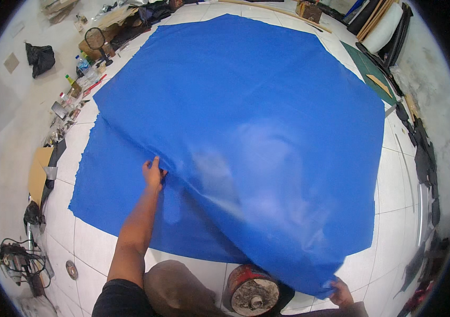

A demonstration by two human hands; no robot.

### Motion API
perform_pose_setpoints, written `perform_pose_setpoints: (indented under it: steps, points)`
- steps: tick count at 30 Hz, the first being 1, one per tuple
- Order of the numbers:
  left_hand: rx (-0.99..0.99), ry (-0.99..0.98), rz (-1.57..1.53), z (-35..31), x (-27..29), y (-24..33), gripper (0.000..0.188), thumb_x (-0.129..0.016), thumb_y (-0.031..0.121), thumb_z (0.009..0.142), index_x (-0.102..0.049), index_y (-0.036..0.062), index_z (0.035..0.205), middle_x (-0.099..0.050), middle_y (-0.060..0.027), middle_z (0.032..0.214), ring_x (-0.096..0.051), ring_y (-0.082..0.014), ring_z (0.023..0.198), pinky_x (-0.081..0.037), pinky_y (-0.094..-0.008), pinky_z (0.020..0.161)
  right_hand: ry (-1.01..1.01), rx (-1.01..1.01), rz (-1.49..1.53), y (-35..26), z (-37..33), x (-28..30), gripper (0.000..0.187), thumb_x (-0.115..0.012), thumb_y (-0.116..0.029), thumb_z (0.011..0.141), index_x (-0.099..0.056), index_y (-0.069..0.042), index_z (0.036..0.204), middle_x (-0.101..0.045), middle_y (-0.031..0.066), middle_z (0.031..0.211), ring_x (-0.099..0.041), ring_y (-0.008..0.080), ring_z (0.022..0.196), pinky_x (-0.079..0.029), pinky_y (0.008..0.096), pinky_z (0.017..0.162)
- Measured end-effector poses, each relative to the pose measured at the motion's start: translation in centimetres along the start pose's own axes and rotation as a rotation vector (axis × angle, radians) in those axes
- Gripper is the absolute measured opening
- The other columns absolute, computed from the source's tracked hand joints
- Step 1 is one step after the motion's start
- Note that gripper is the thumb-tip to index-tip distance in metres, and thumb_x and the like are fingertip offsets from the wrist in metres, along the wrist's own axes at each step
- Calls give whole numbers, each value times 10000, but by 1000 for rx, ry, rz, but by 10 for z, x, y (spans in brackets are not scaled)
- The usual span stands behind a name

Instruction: The person folds a large blue tarp on the floor of a cluttered workshop. They smooth the tarp, fold it in half, and then fold it again into a smaller rectangle. The person also picks up a wooden stick and places it on the tarp.

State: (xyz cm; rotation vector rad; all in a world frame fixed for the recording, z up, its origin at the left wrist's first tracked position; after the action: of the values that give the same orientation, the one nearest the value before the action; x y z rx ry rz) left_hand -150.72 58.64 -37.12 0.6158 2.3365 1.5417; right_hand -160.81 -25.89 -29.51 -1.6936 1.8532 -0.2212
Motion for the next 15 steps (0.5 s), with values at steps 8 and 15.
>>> perform_pose_setpoints:
  steps: [8, 15]
  points:
    - [314, -455, 30, -170, -39, -68, 534, -663, 186, 823, -381, 56, 1258, -523, -145, 1192, -578, -310, 984, -515, -463, 740, 192, -72, -560, -43, 63, -23, 555, -685, -344, 839, -410, -9, 1186, -630, 187, 955, -665, 282, 753, -570, 418, 679]
    - [358, -576, 319, -236, -58, -86, 478, -617, 159, 833, -332, 47, 1200, -505, -154, 1048, -587, -265, 881, -543, -323, 543, 321, 91, -608, -69, 104, -68, 496, -701, -430, 812, -495, -47, 1050, -626, 120, 877, -631, 204, 669, -512, 342, 578]
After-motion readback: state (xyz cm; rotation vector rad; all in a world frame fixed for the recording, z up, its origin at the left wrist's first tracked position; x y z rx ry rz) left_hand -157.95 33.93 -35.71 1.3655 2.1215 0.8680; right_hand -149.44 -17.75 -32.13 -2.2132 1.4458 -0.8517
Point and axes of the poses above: each hand's wrist, its own z-axis towards the middle knuckle, its own x-axis out of the back of the hand, y = z × x, the point moved 8 cm from there along z, towards the middle knuckle
